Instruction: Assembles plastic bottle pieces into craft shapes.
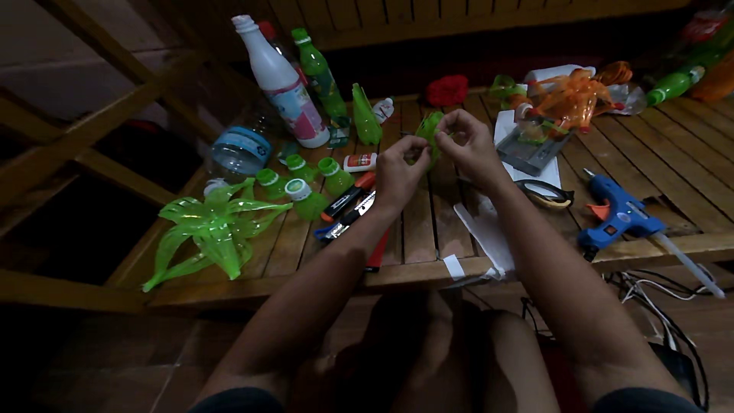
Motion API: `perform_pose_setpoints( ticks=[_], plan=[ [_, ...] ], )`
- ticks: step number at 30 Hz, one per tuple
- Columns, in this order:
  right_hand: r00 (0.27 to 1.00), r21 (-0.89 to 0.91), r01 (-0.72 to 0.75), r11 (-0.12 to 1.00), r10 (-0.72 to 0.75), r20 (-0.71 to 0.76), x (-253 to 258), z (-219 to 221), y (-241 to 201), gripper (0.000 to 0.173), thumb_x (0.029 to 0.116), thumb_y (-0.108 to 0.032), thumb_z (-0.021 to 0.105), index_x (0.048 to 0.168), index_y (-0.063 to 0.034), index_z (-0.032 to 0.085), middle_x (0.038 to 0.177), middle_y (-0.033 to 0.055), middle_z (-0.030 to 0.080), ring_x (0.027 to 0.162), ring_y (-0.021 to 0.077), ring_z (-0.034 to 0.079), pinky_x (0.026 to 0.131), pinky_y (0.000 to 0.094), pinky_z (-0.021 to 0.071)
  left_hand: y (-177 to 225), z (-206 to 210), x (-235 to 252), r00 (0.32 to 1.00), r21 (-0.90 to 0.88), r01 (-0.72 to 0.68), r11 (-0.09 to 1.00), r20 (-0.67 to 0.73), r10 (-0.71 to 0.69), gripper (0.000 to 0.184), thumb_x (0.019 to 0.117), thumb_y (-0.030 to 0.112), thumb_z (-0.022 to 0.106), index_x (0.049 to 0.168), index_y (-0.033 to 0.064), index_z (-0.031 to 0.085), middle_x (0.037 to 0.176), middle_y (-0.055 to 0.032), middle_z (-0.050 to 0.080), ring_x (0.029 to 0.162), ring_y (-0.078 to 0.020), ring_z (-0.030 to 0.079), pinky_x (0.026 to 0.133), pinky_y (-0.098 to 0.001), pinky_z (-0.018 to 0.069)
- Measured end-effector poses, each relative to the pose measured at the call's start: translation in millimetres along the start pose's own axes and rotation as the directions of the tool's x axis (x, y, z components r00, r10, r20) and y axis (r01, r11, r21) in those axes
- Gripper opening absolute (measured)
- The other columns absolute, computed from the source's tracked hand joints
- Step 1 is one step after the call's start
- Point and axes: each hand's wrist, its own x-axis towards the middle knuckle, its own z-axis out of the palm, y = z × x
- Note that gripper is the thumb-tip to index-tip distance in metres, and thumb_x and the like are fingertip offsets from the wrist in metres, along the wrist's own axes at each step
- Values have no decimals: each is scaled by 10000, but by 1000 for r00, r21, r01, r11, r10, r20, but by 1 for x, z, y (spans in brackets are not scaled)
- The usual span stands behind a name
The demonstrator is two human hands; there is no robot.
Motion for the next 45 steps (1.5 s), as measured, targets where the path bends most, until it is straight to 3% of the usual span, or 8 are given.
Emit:
perform_pose_setpoints(
  ticks=[22, 27, 30, 33, 38, 42, 43, 45],
  plan=[
    [1000, 20, 16, 1000, -16, 5, 1, 0, 0, 160, 977, -117, 596, 1055, 11, 652, 969, 50, 652, 844, 34, 608, 774, 216, 519, -2, -1, 1, 1000, -16, -28, 999, 0, 28, 177, 979, 97, 637, 1090, -24, 705, 1037, -117, 718, 935, -89, 684, 863, -237, 553],
    [1000, 22, -2, 1000, 2, 10, 1, 0, -1, 154, 973, -119, 600, 1053, 1, 656, 975, 47, 653, 853, 41, 611, 775, 226, 523, 2, -1, 2, 1000, -41, -15, 999, 2, 15, 231, 985, 140, 647, 1165, 2, 693, 1066, -102, 712, 940, -84, 676, 839, -235, 548],
    [1000, -4, 7, 1000, -7, 24, 1, 0, -2, 178, 974, -130, 607, 1080, 3, 658, 1002, 62, 659, 895, 58, 617, 819, 243, 522, 2, -1, 1, 1000, -62, -22, 998, -12, 22, 185, 984, 104, 647, 1112, -19, 698, 1064, -113, 709, 952, -84, 672, 844, -230, 548],
    [999, -54, 32, 998, -30, 38, 1, -2, -1, 301, 955, -152, 638, 1195, 29, 645, 1050, 118, 673, 929, 117, 628, 843, 298, 522, 2, -1, 1, 1000, -67, -23, 997, -16, 22, 162, 990, 105, 646, 1089, -13, 698, 1040, -93, 707, 928, -64, 665, 835, -218, 543],
    [995, -9, 92, 996, -91, 40, 0, -3, -2, 353, 957, -142, 623, 1256, 42, 586, 1027, 102, 646, 893, 85, 615, 797, 244, 527, 0, 0, 2, 1000, -104, -24, 994, -5, 23, 161, 978, 92, 662, 1087, -23, 691, 1032, -96, 702, 919, -65, 661, 827, -217, 542],
    [994, 71, 77, 995, -71, -77, -1, -8, -17, 335, 1011, -143, 566, 1274, 66, 554, 1075, 101, 646, 948, 85, 635, 835, 262, 547, -1, -2, 2, 1000, -67, -13, 998, 19, 14, 202, 986, 119, 651, 1115, -32, 689, 1042, -118, 707, 923, -100, 674, 835, -254, 556],
    [987, 100, 95, 990, -80, -137, 0, -11, -20, 294, 1013, -124, 575, 1234, 68, 551, 1083, 91, 637, 943, 75, 634, 828, 252, 548, -1, -2, 2, 1000, -71, -17, 997, 15, 19, 202, 985, 120, 644, 1113, -29, 691, 1049, -118, 710, 934, -103, 681, 844, -258, 564],
    [957, 169, 158, 973, -109, -269, 3, -15, -21, 120, 1004, -66, 590, 1083, 21, 570, 955, 11, 651, 846, 38, 651, 778, 234, 571, 0, -2, 1, 1000, -89, -13, 996, 6, 14, 198, 991, 127, 641, 1110, -22, 693, 1059, -112, 710, 943, -92, 686, 853, -246, 567]
  ],
)
